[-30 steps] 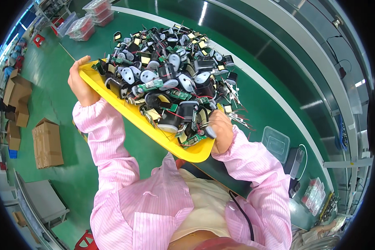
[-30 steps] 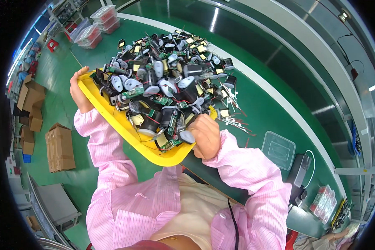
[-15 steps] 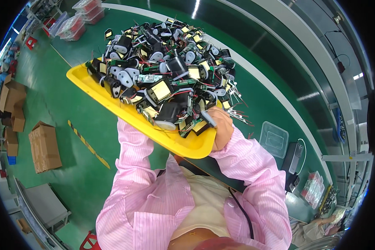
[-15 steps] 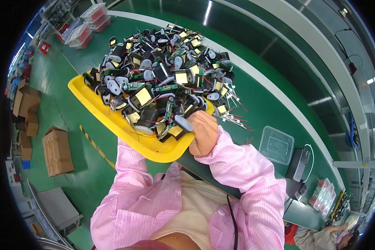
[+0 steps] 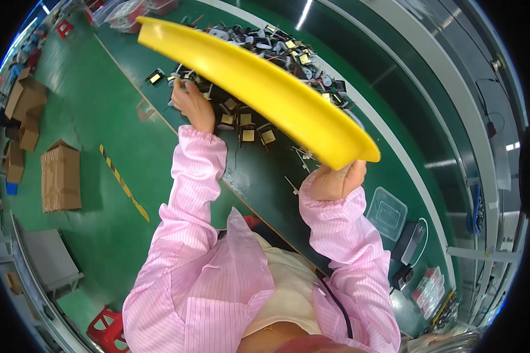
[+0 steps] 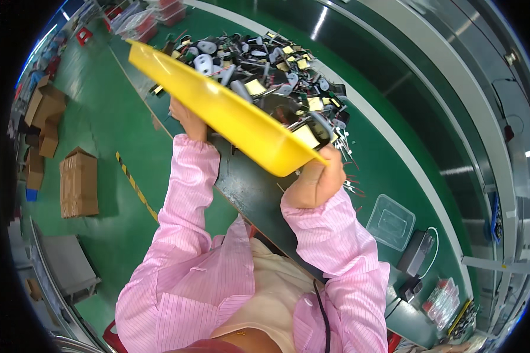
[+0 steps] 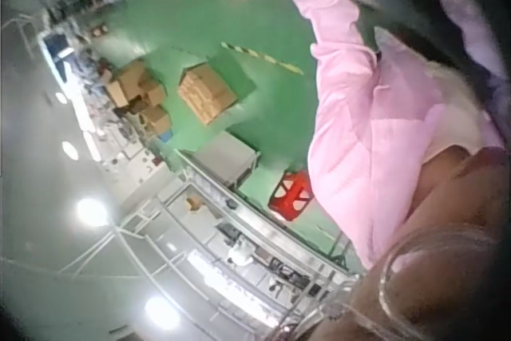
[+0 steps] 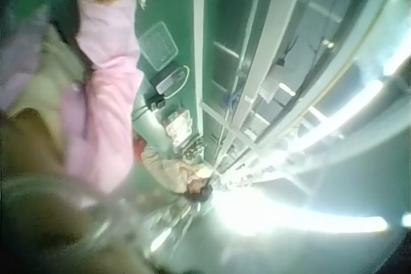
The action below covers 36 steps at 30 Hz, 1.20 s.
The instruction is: The person scoops small electronic components from a large cardboard box into a yellow tray using both hands. They carry the tray to a green workbench, pour the components onto the surface, and return to the box to repeat the process. The person also briefly handles a few loose wires on the workbench.
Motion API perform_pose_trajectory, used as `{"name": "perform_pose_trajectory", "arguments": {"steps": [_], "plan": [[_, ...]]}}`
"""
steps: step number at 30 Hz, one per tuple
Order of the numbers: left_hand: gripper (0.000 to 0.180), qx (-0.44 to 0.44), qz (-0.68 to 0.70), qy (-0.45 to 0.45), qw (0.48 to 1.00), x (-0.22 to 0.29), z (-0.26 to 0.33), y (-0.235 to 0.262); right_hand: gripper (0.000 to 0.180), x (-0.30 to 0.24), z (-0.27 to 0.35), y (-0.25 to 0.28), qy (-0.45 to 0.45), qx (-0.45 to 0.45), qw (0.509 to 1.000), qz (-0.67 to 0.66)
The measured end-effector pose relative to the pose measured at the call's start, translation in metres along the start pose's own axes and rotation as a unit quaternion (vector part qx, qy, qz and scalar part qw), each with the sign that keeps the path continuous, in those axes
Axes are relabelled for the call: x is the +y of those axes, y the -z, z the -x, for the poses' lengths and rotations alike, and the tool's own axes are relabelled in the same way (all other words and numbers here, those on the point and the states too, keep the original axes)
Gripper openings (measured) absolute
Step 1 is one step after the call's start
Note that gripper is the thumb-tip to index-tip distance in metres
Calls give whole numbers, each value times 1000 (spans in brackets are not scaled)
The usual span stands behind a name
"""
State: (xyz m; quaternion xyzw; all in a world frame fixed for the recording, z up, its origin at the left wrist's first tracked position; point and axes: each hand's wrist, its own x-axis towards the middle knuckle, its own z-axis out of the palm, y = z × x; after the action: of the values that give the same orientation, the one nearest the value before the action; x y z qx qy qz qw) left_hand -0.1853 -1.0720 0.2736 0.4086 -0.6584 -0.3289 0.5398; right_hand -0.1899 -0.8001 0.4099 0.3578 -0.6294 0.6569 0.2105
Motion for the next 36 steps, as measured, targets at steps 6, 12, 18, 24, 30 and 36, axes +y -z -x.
{"name": "perform_pose_trajectory", "arguments": {"steps": [6,12,18,24,30,36], "plan": [[39,-44,38,-55,997,-6,-19,-1,46,-2,-2,-2,-56,21,994,-92],[33,-57,33,-120,991,-4,-40,1,47,1,-3,-2,-39,33,994,-92],[32,45,-96,-208,972,-21,-77,-7,41,5,-6,-4,-33,61,991,-112],[39,-8,-143,-91,986,-28,-93,-12,37,3,-19,-9,-80,92,979,-162],[38,97,-181,-192,960,8,-84,19,31,5,-25,-4,-87,59,967,-232],[47,25,-291,-24,956,-46,-116,28,27,6,-37,-12,-90,87,964,-233]]}}
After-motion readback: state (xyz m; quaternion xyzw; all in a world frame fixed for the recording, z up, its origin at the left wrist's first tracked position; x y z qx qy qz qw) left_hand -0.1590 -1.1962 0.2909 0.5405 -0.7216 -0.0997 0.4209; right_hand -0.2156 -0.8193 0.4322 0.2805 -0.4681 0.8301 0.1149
